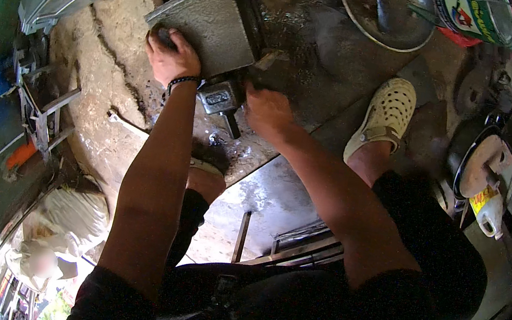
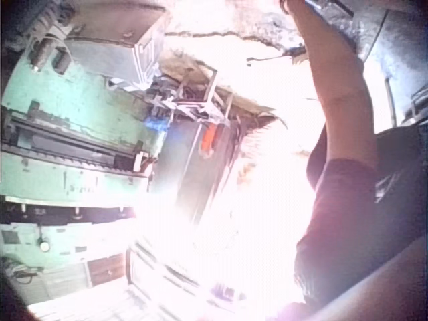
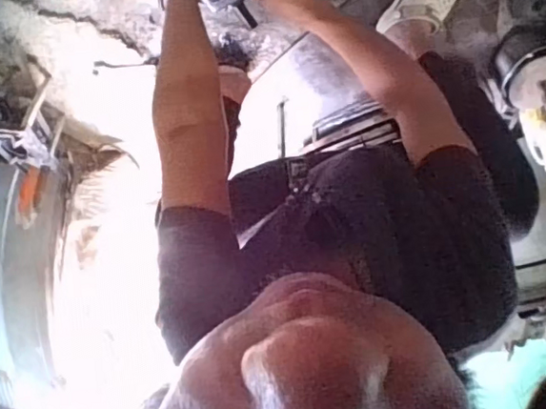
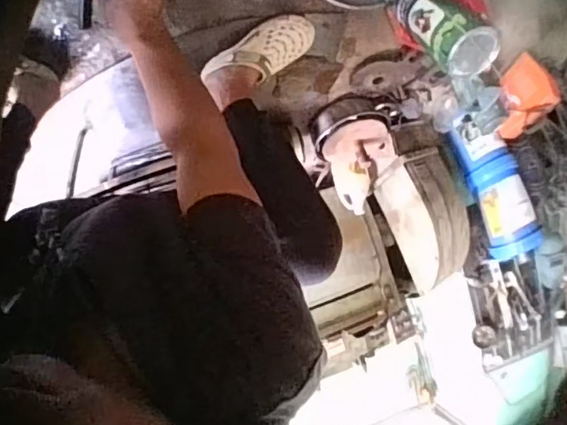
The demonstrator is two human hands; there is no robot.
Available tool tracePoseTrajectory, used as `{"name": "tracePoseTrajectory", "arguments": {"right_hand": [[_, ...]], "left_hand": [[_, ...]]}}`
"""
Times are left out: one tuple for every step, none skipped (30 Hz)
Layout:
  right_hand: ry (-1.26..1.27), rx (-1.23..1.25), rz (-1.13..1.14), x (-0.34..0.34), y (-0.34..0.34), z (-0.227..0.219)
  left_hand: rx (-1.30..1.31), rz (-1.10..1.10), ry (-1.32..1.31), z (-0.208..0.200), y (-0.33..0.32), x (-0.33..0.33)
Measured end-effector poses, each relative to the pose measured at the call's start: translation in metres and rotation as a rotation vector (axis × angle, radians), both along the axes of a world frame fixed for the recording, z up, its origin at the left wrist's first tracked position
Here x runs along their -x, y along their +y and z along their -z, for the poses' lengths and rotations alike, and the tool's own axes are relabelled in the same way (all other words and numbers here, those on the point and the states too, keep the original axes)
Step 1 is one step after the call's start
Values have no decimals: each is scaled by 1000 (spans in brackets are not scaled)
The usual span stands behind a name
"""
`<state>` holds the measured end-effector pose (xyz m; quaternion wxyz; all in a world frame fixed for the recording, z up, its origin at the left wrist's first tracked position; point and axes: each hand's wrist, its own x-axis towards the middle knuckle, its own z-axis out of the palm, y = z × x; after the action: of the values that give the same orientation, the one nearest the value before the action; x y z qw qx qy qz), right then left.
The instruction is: The person sits on the floor of a workshop and uses a cloth to wipe and clean a rectangular metal part. They repeatedly rub the surfaces and edges of the object, occasionally repositioning it to access different sides.
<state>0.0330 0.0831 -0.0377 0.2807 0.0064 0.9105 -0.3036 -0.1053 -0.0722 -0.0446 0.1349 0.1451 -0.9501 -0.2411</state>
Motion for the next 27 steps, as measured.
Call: {"name": "tracePoseTrajectory", "arguments": {"right_hand": [[1,13,-23,2,4,-3],[-17,6,-72,3,9,-5],[-13,18,-122,2,17,-8],[-8,31,-174,2,24,-10],[-33,51,-209,-3,31,-13],[-63,72,-245,-12,37,-16],[-84,86,-281,-21,41,-18],[-23,180,-52,-30,42,-18],[26,265,175,-39,39,-17],[-3,316,415,-47,35,-15],[169,405,685,-48,25,-8],[278,466,740,-48,16,-2],[356,523,810,-40,9,6],[397,569,895,-33,2,13],[436,612,978,-29,-4,18],[432,528,866,-24,-9,21],[426,442,755,-20,-13,24],[450,377,627,-17,-16,25],[322,268,547,-15,-17,24],[329,285,515,-14,-17,22],[323,290,493,-14,-17,19],[281,284,481,-13,-17,16],[235,216,352,-13,-16,12],[163,128,240,-12,-13,9],[88,39,122,-9,-8,7],[72,25,72,-6,-1,5],[42,22,10,-3,5,4]], "left_hand": [[4,-6,-21,-1,0,0],[-1,-5,-25,-2,1,1],[-3,-7,-28,-4,1,1],[-2,-20,-54,-5,2,2],[-20,-20,-54,-6,2,3],[-21,-5,-32,-6,2,3],[-19,-1,-38,-6,2,4],[-15,-2,-47,-6,2,3],[-20,-2,-31,-4,1,2],[-21,-3,-23,-3,1,2],[-14,4,-14,-2,0,0],[5,9,0,-1,0,2],[7,0,-15,-1,0,1],[7,-6,-33,-1,0,1],[7,-3,-34,-1,0,1],[1,-3,-31,-1,0,2],[-2,0,-29,-2,0,2],[-4,1,-24,-2,1,2],[-2,4,-20,-2,1,3],[4,0,-20,-2,1,3],[3,3,-6,-3,1,3],[7,-3,-4,-3,1,3],[14,-11,-25,-3,1,2],[6,-5,-3,-3,0,1],[-5,0,9,-3,0,2],[-17,-6,0,-2,1,3],[-16,-25,-38,-3,1,2]]}}
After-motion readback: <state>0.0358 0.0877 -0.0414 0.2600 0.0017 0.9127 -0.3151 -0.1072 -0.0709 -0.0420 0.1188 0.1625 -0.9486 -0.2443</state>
